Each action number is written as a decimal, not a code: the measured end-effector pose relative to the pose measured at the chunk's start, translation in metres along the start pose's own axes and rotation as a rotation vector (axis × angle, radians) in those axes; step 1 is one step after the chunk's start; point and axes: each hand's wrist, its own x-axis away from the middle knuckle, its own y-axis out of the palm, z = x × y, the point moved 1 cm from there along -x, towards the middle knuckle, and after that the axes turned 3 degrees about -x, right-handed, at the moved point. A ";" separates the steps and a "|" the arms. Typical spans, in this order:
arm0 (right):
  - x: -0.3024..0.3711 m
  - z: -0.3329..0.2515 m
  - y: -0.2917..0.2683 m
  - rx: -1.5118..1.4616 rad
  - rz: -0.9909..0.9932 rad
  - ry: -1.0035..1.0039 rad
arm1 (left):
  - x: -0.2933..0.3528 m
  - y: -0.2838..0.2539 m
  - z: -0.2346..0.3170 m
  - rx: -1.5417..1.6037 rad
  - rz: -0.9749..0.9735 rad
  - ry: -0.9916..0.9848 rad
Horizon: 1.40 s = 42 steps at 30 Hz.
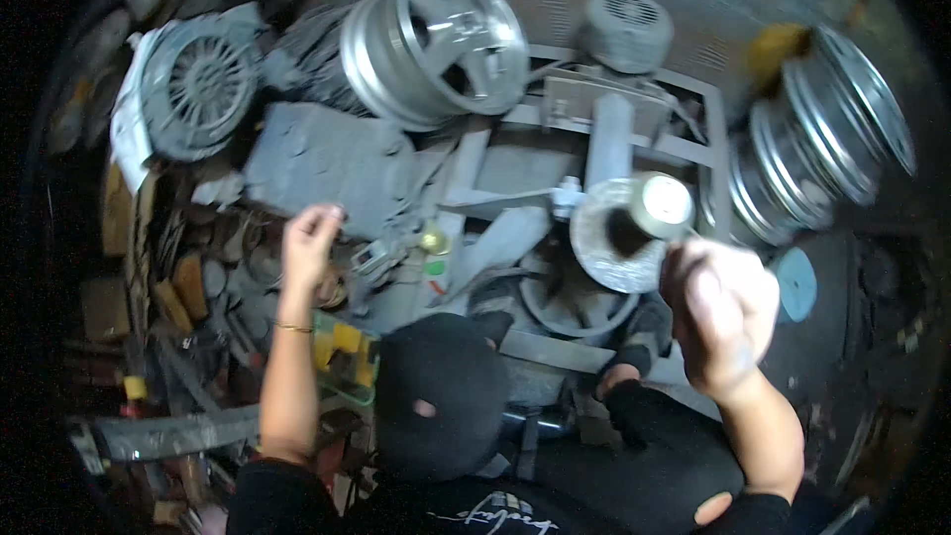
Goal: The person assembles small mechanical components on a bench-mounted machine. They place a metal cap onto a central spindle, wipe it with a white cloth, and then wrap a yellow tape around the spindle. The person handles the parts by hand and uses a cloth for cleaning.
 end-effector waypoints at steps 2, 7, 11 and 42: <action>0.007 0.001 0.010 0.153 -0.058 -0.070 | 0.027 -0.004 -0.070 -0.318 0.124 -0.098; 0.000 0.010 0.013 0.208 -0.125 0.001 | 0.072 0.004 -0.192 -0.876 -0.110 -0.135; -0.004 0.014 0.004 0.280 0.009 0.093 | 0.066 0.000 -0.218 -0.954 -0.131 0.065; -0.024 0.006 -0.028 0.688 0.291 0.105 | 0.050 0.040 -0.234 -1.039 -0.287 0.087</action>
